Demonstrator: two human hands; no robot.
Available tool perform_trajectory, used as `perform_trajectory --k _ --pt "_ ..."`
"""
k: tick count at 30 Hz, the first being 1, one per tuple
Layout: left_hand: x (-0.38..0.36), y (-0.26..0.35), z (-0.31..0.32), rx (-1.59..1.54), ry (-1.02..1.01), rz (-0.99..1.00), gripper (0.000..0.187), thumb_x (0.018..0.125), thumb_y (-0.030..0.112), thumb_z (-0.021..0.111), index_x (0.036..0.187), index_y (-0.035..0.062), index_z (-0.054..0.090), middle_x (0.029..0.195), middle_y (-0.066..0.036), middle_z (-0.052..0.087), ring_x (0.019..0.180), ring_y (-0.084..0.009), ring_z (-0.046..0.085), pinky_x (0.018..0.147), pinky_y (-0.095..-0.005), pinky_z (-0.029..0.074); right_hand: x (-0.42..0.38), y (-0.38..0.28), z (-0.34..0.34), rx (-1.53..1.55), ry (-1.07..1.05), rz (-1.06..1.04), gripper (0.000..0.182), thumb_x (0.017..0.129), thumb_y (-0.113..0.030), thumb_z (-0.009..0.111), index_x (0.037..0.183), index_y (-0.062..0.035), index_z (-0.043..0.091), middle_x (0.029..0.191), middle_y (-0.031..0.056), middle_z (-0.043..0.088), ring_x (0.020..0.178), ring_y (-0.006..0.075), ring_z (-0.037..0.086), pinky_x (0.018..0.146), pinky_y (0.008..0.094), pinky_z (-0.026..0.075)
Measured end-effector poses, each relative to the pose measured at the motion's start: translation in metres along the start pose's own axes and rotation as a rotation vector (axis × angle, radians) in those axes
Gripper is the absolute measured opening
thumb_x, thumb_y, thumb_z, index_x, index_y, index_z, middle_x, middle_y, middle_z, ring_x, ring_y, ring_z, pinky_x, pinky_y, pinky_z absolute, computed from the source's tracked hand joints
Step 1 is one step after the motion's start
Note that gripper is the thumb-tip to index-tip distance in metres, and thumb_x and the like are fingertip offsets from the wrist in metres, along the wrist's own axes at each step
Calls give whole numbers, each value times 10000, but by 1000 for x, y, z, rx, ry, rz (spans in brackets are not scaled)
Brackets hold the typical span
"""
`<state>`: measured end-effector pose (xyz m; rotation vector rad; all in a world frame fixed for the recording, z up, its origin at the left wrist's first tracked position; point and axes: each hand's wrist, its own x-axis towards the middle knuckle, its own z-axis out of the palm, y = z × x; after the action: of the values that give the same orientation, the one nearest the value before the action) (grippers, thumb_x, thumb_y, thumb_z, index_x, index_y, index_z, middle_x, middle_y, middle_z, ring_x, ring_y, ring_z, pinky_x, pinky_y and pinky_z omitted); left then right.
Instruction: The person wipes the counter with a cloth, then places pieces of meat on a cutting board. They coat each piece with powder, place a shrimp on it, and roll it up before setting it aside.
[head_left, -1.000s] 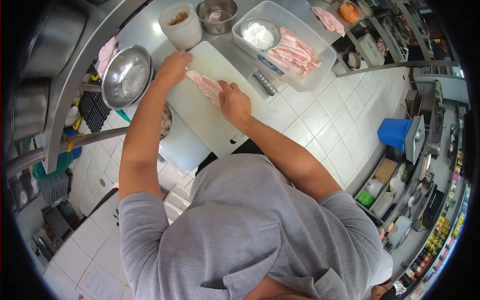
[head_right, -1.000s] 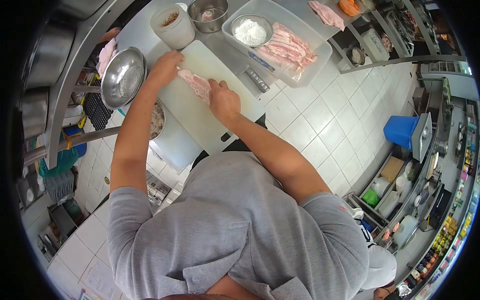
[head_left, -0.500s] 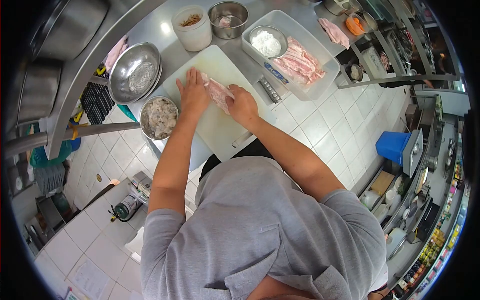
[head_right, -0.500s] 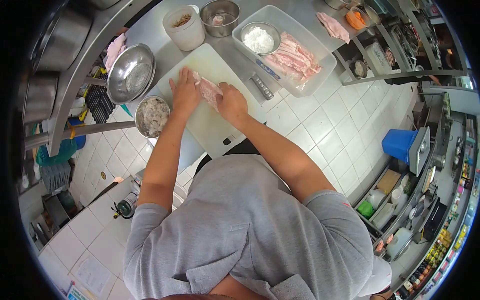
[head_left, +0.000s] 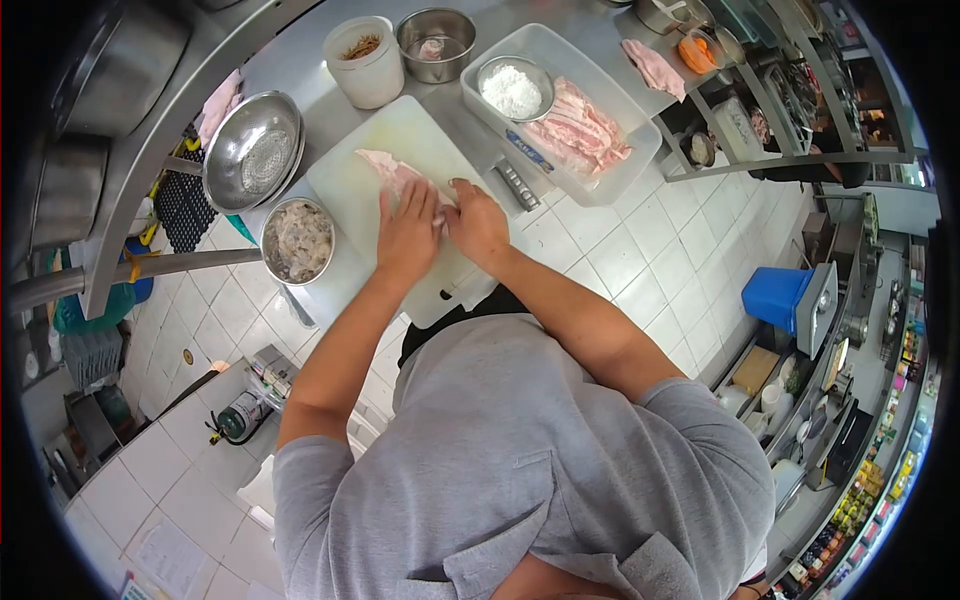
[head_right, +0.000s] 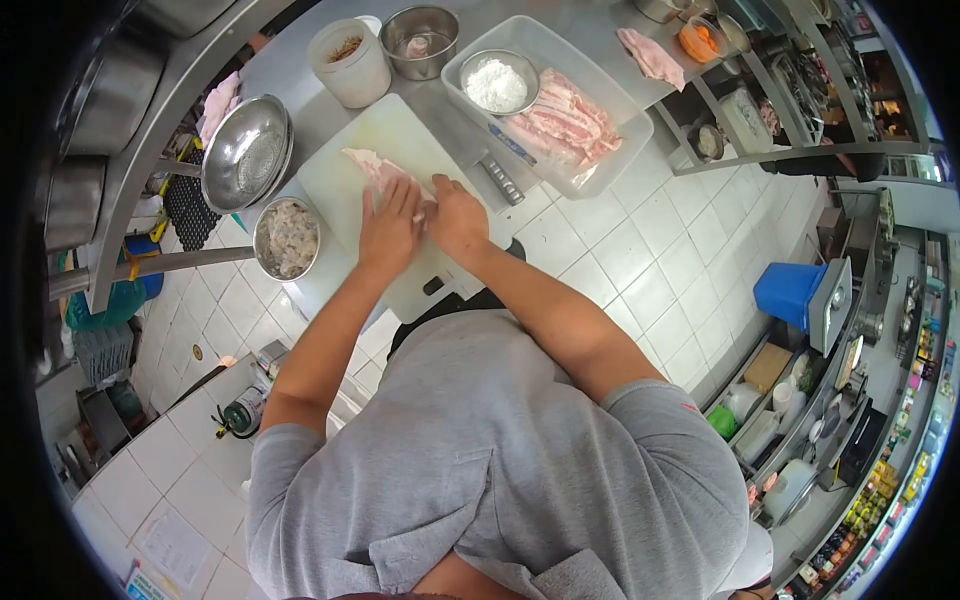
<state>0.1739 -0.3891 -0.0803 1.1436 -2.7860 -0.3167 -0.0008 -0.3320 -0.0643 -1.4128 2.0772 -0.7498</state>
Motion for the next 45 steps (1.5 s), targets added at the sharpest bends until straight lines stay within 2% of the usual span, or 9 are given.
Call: perform_trajectory --k 10,17,20,24,25,29,32,37,45 --pt "8 53 14 9 -86 -161 734 1200 341 538 1841 38 342 1956 -125 268 1820 -270 202 1449 -663 44 78 130 -193 -106 343 -107 158 976 -137 737 1105 -70 799 1018 207 812 1031 438 811 883 553 639" --pt "0 104 5 28 -197 -177 1036 1162 554 573 1847 -87 131 1953 -302 69 1828 -431 35 1454 -645 -9 131 192 -251 -502 -158 -85 345 984 -181 773 1309 -68 800 1410 188 746 1345 364 734 1095 483 623" --pt "-11 124 8 -142 -237 -49 1034 1168 532 574 1847 -89 103 1956 -296 47 1831 -418 23 1459 -627 -5 138 213 -228 -617 -18 -250 311 915 -177 801 1200 -54 813 1352 180 759 1253 358 775 1036 521 637" --pt "27 152 -18 -269 -119 -95 810 1182 428 592 1802 -42 366 1917 -285 267 1804 -424 204 1461 -613 41 130 201 -237 -697 -12 -372 307 914 -188 802 1189 -52 813 1313 161 787 1239 335 786 1012 519 636" --pt "48 161 -23 -272 84 -102 681 1171 374 626 1726 -7 524 1801 -297 485 1704 -424 438 1444 -640 110 128 192 -246 -660 -92 -341 314 940 -208 798 1222 -72 818 1299 159 797 1256 330 782 1030 517 625" --pt "151 185 -42 -719 209 -74 554 1052 127 727 1579 -16 635 1481 -238 749 1403 -418 707 1280 -478 483 138 177 -270 -361 -307 -291 273 962 -194 789 1211 -83 803 1154 159 814 1156 357 795 988 497 616" --pt "220 198 -25 -772 398 124 499 989 52 737 1475 -48 689 1417 -218 765 1303 -394 740 1099 -394 585 145 162 -291 -39 -422 -405 235 976 -166 782 1188 -66 776 1089 168 803 1038 351 787 919 466 610" --pt "261 175 -5 -1074 -94 -7 323 1010 42 781 1323 -35 785 1160 -66 799 1062 -161 725 958 -366 597 163 147 -314 129 -476 -441 255 1012 -170 790 1204 -5 760 1050 122 793 926 253 735 871 405 587" --pt "191 102 -65 -1107 -160 -102 163 1096 111 763 1165 -29 811 1019 15 782 962 -68 682 873 -301 567 133 122 -307 147 -650 -305 234 1047 -186 806 1134 30 776 981 83 773 889 184 713 819 381 578"
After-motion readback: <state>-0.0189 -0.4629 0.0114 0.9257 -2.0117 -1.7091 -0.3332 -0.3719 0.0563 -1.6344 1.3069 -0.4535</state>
